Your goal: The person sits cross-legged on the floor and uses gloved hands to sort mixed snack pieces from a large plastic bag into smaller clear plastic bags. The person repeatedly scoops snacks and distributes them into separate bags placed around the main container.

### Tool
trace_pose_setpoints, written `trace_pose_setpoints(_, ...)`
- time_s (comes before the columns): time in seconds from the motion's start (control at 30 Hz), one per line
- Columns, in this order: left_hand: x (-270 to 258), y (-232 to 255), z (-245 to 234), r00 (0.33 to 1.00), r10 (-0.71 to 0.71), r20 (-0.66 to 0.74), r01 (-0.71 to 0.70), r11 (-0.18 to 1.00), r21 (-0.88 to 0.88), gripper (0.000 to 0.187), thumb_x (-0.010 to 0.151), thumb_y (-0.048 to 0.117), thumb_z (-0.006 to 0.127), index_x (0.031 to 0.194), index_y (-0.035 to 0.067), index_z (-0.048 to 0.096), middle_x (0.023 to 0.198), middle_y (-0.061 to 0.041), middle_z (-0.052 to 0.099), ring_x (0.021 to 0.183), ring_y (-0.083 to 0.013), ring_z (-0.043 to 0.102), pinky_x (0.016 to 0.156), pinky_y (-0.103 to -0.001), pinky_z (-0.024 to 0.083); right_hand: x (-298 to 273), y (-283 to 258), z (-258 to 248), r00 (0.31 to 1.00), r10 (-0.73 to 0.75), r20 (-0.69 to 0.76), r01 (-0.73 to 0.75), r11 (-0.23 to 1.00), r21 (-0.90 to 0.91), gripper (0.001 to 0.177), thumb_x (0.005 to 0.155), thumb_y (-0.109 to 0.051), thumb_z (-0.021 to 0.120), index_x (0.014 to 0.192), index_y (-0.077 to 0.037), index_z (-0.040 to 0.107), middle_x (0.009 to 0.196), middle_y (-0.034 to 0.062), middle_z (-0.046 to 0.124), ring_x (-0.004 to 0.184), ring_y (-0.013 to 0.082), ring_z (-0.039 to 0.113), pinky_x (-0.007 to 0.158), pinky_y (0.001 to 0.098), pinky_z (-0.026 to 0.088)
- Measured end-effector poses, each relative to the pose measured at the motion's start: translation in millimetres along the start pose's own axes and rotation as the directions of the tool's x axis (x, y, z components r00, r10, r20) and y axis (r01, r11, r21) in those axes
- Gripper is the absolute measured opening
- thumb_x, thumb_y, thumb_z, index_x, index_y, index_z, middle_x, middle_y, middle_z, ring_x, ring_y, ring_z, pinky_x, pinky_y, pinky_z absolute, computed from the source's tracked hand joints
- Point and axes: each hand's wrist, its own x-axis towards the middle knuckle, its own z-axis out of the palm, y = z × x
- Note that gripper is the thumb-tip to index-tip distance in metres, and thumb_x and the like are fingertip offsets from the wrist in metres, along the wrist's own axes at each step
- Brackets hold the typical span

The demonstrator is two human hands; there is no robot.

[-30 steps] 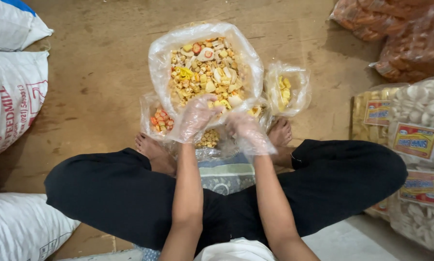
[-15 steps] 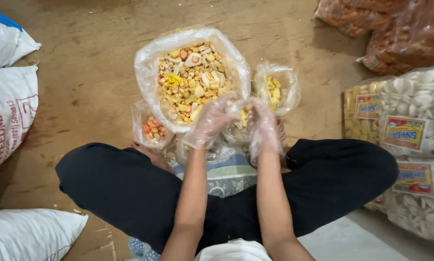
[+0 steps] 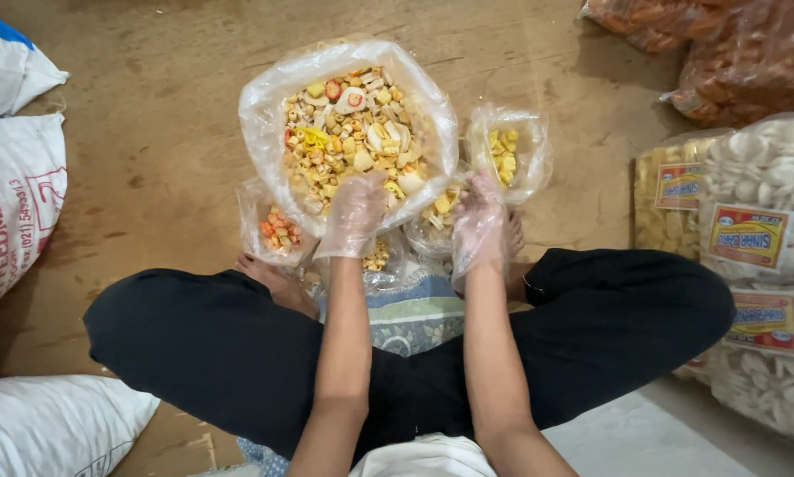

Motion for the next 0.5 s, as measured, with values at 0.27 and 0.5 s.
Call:
trace_pose_setpoints(0.27, 23.1, 2.1, 31.3, 0.997, -0.058, -0.042, 0.069, 0.929, 0.364, 0.03, 0.096, 0.035, 0.055, 0.092, 0.011, 0.073, 0.09, -0.018, 0.073, 0.1, -0.0391, 0.071, 0.085, -0.053, 0.058, -44.2, 10.2, 27.8, 0.986, 0.014, 0.166, 0.001, 0.995, -0.095, 0.039, 0.086, -0.024, 0.075, 0.124, -0.021, 0.069, 0.092, -0.0062, 0.074, 0.072, 0.0082, 0.068, 0.057, 0.02, 0.052)
trace_pose_setpoints(0.5, 41.0, -28.4, 39.8, 0.998, -0.006, -0.057, 0.033, 0.871, 0.491, 0.023, 0.089, 0.026, 0.057, 0.088, 0.012, 0.075, 0.084, -0.015, 0.074, 0.095, -0.0358, 0.074, 0.08, -0.049, 0.06, -1.3, 40.1, 1.6, 0.978, 0.076, 0.197, -0.047, 0.987, -0.151, 0.038, 0.088, -0.024, 0.075, 0.124, -0.02, 0.067, 0.088, -0.0016, 0.072, 0.069, 0.014, 0.07, 0.056, 0.0238, 0.055)
